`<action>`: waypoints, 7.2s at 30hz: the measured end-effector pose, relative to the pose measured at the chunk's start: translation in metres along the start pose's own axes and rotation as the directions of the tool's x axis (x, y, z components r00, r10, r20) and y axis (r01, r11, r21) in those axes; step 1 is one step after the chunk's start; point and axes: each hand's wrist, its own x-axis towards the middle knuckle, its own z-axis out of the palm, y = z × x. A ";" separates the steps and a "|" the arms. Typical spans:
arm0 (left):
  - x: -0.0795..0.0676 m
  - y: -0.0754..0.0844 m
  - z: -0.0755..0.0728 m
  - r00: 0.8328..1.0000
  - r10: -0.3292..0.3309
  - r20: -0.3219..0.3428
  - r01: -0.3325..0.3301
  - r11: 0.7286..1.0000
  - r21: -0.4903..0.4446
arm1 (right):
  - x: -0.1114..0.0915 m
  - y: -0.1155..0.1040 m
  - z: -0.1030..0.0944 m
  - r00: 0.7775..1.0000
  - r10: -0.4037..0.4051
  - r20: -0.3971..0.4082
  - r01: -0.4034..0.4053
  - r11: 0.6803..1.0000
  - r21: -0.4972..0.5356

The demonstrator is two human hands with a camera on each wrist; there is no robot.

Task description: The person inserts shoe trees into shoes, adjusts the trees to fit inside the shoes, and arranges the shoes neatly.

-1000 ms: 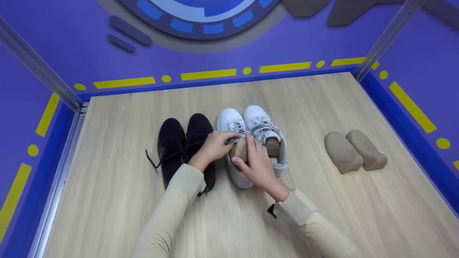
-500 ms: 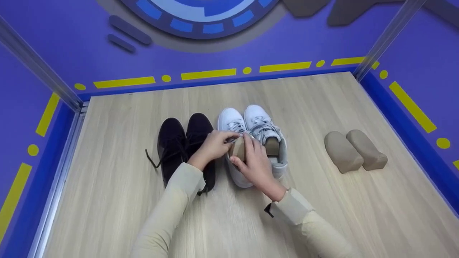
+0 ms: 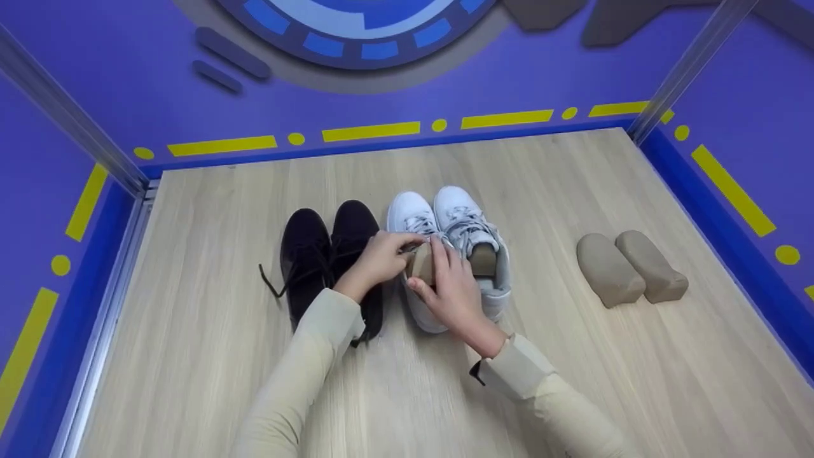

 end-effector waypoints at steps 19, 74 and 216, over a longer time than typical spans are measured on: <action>0.000 0.000 0.000 1.000 -0.015 0.005 0.016 0.999 -0.034 | -0.003 0.001 -0.001 0.999 -0.022 -0.031 0.025 0.995 0.096; 0.000 0.003 0.001 1.000 -0.026 -0.008 0.026 1.000 -0.010 | 0.003 0.008 0.002 1.000 0.009 0.005 -0.009 0.999 0.032; -0.007 0.001 0.017 0.955 0.108 -0.276 -0.052 0.977 0.205 | 0.021 0.007 0.004 0.999 0.044 0.013 -0.038 0.961 -0.272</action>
